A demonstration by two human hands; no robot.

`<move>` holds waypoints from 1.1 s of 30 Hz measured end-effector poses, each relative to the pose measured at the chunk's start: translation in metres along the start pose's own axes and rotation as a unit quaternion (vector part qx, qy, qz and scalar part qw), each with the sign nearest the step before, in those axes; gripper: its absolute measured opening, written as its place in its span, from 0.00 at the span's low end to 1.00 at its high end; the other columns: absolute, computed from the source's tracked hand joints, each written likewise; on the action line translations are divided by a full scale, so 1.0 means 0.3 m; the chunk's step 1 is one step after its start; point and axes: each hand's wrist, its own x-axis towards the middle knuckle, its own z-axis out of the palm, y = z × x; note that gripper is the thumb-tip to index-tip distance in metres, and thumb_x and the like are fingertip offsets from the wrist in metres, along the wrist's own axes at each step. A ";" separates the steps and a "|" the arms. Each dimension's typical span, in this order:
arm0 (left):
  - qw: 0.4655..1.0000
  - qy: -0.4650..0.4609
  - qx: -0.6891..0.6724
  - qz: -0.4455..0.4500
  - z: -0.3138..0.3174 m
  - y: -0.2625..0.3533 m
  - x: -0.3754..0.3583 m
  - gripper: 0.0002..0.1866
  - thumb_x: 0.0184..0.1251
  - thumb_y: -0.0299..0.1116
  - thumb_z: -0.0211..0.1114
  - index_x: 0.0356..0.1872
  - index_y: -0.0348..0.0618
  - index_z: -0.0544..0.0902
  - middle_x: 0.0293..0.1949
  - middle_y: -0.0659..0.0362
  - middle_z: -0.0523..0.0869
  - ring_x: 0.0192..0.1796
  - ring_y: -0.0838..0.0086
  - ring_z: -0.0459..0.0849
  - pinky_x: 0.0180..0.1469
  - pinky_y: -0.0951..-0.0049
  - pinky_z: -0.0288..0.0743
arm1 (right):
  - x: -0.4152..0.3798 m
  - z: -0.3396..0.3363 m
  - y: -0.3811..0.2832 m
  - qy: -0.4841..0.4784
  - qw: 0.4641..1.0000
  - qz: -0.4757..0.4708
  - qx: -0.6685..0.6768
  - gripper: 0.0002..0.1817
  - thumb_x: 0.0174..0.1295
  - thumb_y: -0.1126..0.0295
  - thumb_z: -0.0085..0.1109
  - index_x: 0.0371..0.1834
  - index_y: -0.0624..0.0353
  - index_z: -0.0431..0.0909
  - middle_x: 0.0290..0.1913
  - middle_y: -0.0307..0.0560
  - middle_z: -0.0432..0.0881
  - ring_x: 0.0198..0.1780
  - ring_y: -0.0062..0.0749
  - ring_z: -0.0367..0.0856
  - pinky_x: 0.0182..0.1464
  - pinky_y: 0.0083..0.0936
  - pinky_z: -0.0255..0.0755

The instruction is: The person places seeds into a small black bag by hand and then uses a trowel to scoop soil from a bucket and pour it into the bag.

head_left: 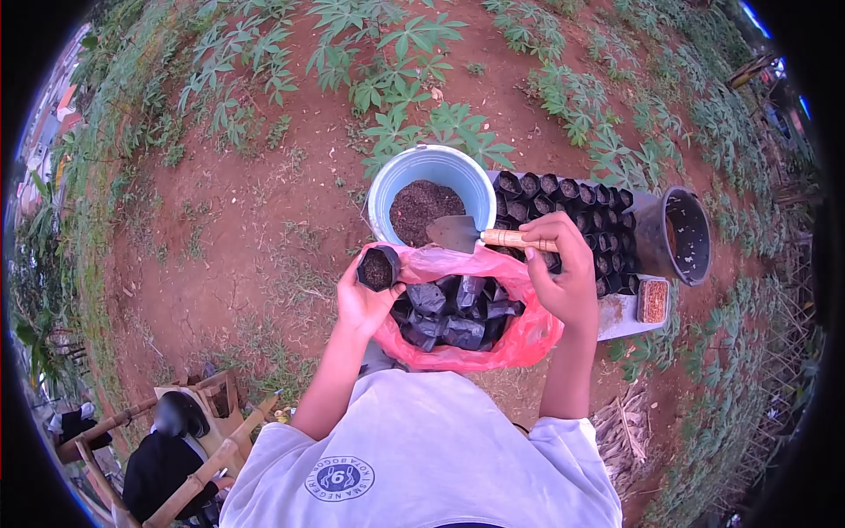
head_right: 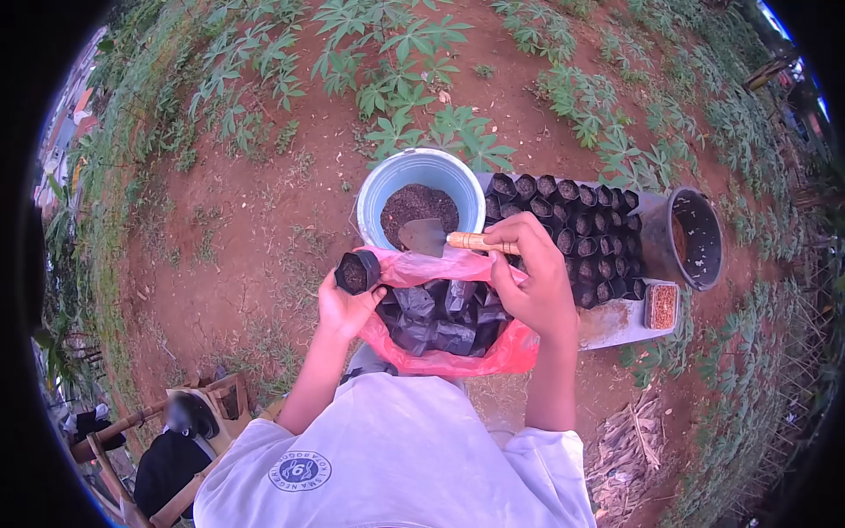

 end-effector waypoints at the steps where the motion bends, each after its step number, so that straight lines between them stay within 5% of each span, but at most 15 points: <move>1: 1.000 -0.001 -0.001 -0.003 -0.003 0.013 0.013 0.26 0.75 0.48 0.40 0.55 0.37 0.76 0.51 0.46 0.83 0.48 0.60 0.83 0.46 0.63 0.77 | 0.003 0.008 0.008 0.019 1.000 0.006 -0.013 0.10 0.51 0.85 0.57 0.37 0.66 0.74 0.38 0.52 0.78 0.42 0.41 0.80 0.47 0.29 0.74; 9: 0.998 -0.058 -0.022 -0.015 -0.018 0.087 0.088 0.27 0.75 0.47 0.41 0.56 0.31 0.74 0.53 0.40 0.81 0.49 0.57 0.82 0.49 0.62 0.77 | 0.042 0.125 0.071 0.015 0.997 0.070 -0.042 0.10 0.53 0.85 0.55 0.39 0.65 0.73 0.38 0.50 0.77 0.42 0.40 0.80 0.47 0.29 0.73; 15: 0.999 -0.006 0.015 -0.048 -0.051 0.165 0.104 0.26 0.74 0.46 0.40 0.54 0.34 0.76 0.52 0.40 0.81 0.50 0.55 0.81 0.47 0.61 0.76 | 0.082 0.275 0.226 -0.035 0.984 0.154 -0.082 0.10 0.58 0.84 0.52 0.43 0.65 0.74 0.40 0.50 0.75 0.40 0.42 0.78 0.45 0.29 0.71; 16: 0.999 -0.020 0.011 -0.033 -0.077 0.182 0.113 0.26 0.74 0.46 0.40 0.54 0.34 0.75 0.52 0.40 0.81 0.48 0.55 0.82 0.47 0.61 0.77 | 0.087 0.301 0.259 -0.050 0.983 0.155 -0.084 0.12 0.58 0.84 0.50 0.45 0.65 0.74 0.43 0.54 0.76 0.46 0.50 0.79 0.50 0.35 0.73; 20: 1.000 0.000 0.011 -0.011 -0.116 0.254 0.130 0.26 0.74 0.46 0.39 0.55 0.33 0.74 0.51 0.41 0.81 0.45 0.56 0.83 0.48 0.60 0.78 | 0.086 0.399 0.392 -0.053 0.983 0.134 -0.115 0.13 0.58 0.84 0.48 0.46 0.66 0.74 0.45 0.56 0.77 0.49 0.53 0.78 0.51 0.39 0.73; 33: 0.998 -0.024 0.045 -0.031 -0.195 0.354 0.144 0.27 0.72 0.48 0.41 0.58 0.37 0.74 0.52 0.44 0.82 0.48 0.57 0.82 0.48 0.61 0.77 | 0.096 0.539 0.523 -0.004 0.979 0.170 -0.115 0.12 0.58 0.85 0.48 0.44 0.65 0.74 0.42 0.56 0.77 0.46 0.54 0.78 0.48 0.38 0.73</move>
